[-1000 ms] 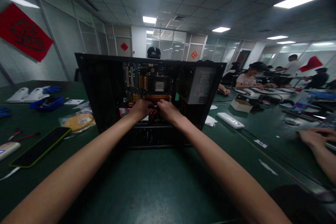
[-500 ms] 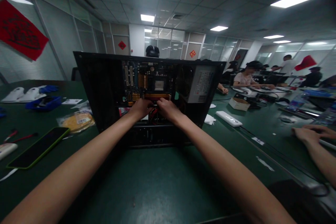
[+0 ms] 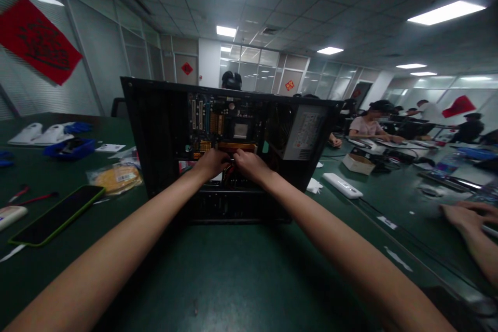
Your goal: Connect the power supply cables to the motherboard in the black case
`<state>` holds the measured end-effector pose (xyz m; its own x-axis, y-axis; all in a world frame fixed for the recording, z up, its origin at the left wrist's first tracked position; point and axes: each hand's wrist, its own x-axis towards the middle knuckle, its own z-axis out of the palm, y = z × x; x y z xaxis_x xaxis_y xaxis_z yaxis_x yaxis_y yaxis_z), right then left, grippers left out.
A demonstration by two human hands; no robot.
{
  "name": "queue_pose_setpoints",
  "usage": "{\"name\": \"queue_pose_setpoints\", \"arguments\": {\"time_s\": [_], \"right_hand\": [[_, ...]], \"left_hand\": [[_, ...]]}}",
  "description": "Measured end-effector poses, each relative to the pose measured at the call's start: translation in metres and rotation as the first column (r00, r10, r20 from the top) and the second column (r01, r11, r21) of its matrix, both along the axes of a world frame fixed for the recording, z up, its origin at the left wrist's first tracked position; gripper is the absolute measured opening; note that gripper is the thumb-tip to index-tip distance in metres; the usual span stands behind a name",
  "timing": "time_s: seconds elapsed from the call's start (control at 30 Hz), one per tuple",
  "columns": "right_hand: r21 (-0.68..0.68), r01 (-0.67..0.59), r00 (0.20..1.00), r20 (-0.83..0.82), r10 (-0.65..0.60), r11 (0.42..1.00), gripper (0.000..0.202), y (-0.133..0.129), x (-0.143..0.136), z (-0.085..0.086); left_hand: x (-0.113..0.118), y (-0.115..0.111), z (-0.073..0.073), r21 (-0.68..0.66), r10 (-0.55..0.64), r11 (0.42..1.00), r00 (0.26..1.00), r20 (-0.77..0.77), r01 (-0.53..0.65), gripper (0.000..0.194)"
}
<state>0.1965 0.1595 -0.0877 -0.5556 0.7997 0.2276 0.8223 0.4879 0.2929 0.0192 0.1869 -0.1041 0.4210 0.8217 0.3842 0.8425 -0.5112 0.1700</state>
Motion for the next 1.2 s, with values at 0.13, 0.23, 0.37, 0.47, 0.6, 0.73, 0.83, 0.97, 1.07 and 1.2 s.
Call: {"name": "queue_pose_setpoints", "arguments": {"time_s": [0.13, 0.23, 0.37, 0.47, 0.6, 0.73, 0.83, 0.97, 1.07, 1.2], "right_hand": [[0.000, -0.042, 0.999, 0.034, 0.042, 0.999, 0.032, 0.004, 0.001, 0.000], [-0.004, -0.027, 1.000, 0.004, 0.027, 1.000, 0.030, 0.003, 0.001, 0.001], [0.000, -0.020, 0.999, -0.039, 0.020, 1.000, 0.028, -0.001, 0.003, 0.001], [0.066, -0.048, 0.995, -0.083, 0.053, 0.997, 0.026, -0.002, 0.010, -0.003], [0.118, -0.061, 0.972, -0.218, 0.086, 0.991, 0.030, 0.000, 0.021, -0.010], [0.173, 0.005, 0.899, -0.432, 0.072, 0.985, 0.023, 0.003, 0.025, -0.009], [0.143, 0.018, 0.852, -0.520, 0.059, 0.990, 0.021, 0.002, 0.023, -0.006], [0.098, -0.002, 0.829, -0.556, 0.056, 0.995, 0.022, -0.001, 0.022, -0.005], [0.093, -0.027, 0.811, -0.580, 0.077, 0.995, 0.025, 0.000, 0.023, -0.005], [0.105, -0.038, 0.795, -0.599, 0.094, 0.994, 0.029, 0.003, 0.024, -0.007]], "left_hand": [[0.000, 0.001, -0.001, -0.013, 0.007, 1.000, 1.000, -0.011, -0.007, 0.021], [0.000, -0.003, 0.001, -0.028, -0.002, 1.000, 1.000, 0.006, 0.002, 0.021], [0.003, -0.019, 0.009, 0.022, 0.014, 1.000, 0.999, 0.052, -0.015, 0.027], [0.003, -0.031, 0.015, 0.057, 0.059, 0.996, 0.997, 0.043, -0.061, 0.028], [-0.003, -0.033, 0.012, 0.019, 0.065, 0.998, 0.996, 0.066, -0.067, 0.022], [-0.010, -0.030, 0.006, -0.032, -0.050, 0.998, 0.987, 0.154, 0.056, 0.014], [-0.011, -0.033, 0.007, -0.052, -0.146, 0.987, 0.980, 0.137, 0.155, 0.023], [-0.010, -0.039, 0.010, -0.153, -0.193, 0.968, 0.979, 0.066, 0.201, 0.022], [-0.011, -0.038, 0.011, -0.202, -0.215, 0.954, 0.975, 0.050, 0.221, 0.017], [-0.011, -0.035, 0.013, -0.171, -0.212, 0.961, 0.977, 0.037, 0.215, 0.014]]}}
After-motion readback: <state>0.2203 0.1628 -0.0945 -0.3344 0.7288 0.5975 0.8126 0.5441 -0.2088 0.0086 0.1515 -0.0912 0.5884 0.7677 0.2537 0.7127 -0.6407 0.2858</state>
